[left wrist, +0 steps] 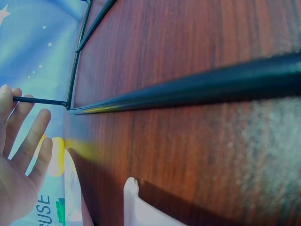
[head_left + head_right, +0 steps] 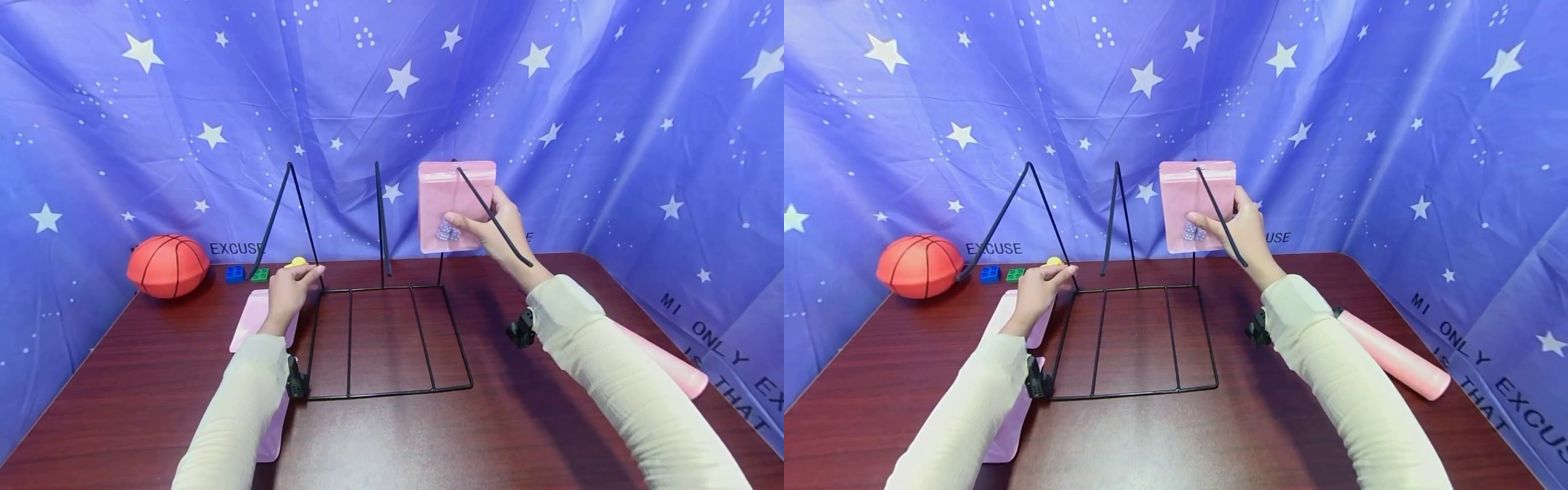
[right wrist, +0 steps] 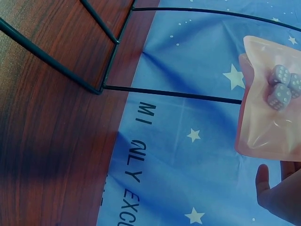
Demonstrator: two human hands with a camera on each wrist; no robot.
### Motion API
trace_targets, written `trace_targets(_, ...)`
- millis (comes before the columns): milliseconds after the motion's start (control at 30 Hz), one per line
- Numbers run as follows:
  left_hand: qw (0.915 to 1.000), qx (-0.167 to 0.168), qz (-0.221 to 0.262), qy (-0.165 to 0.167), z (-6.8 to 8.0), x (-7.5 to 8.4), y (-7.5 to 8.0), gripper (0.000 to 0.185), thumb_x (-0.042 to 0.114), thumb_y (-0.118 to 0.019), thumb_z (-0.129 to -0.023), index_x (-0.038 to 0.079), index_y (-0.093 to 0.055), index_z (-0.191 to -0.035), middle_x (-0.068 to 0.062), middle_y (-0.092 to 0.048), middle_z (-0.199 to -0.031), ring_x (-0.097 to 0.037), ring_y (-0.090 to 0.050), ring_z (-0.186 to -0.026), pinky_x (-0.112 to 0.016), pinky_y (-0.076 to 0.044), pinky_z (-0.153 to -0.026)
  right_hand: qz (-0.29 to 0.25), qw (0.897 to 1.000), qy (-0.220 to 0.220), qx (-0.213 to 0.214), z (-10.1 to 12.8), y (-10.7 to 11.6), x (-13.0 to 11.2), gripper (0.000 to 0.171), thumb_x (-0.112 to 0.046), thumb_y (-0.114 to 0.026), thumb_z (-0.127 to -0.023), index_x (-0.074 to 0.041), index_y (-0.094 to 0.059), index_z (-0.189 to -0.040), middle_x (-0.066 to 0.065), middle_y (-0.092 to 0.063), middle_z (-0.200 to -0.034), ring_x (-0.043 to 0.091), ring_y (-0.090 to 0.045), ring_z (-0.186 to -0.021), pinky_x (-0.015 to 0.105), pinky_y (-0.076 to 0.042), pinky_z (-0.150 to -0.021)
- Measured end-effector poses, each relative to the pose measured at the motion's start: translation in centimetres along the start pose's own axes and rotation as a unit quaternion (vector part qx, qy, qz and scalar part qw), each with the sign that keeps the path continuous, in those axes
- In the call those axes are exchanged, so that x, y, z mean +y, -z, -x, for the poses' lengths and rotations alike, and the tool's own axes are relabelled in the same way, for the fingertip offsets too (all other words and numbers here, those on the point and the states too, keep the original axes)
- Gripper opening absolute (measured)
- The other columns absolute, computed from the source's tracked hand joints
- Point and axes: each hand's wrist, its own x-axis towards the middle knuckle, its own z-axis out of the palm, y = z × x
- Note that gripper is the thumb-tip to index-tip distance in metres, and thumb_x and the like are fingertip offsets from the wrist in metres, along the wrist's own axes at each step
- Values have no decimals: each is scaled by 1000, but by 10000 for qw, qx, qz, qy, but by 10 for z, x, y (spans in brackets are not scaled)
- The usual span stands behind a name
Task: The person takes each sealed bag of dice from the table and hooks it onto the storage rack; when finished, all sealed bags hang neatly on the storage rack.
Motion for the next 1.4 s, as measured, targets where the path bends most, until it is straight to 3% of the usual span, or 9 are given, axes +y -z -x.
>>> trace_targets(467,10000,16,-38,10,0,-1,0,34,33,-70,-99,6,-77,-117,-19,-76,-97,-30,-76,-87,-31,-47,-73,-45,10000,-9,-10,1,2,-2,50,-39,-87,-81,-11,-55,-109,-1,-57,-91,14,-51,-86,28,-41,-72)
trace_targets(667,10000,-6,-71,-13,0,-2,0,36,35,-69,-98,6,-77,-118,-19,-76,-100,-29,-76,-86,-32,-48,-73,-150,9999,12,-39,-1,2,-2,56,-36,-87,-81,-9,-56,-118,3,-63,-102,14,-56,-93,28,-43,-78)
trace_targets(900,9999,14,-114,-92,-1,-1,-1,32,30,-70,-98,5,-77,-117,-19,-76,-95,-30,-76,-84,-42,-52,-82,-364,9992,3,-149,-4,2,1,63,-34,-88,-81,-8,-54,-127,6,-65,-110,14,-57,-98,28,-44,-82)
trace_targets(1400,9999,30,-107,-74,-1,-1,0,32,30,-70,-98,5,-77,-117,-20,-76,-100,-30,-76,-85,-33,-50,-73,-445,9987,2,-238,-4,3,1,64,-33,-87,-82,-8,-53,-130,6,-65,-110,14,-58,-98,27,-46,-82)
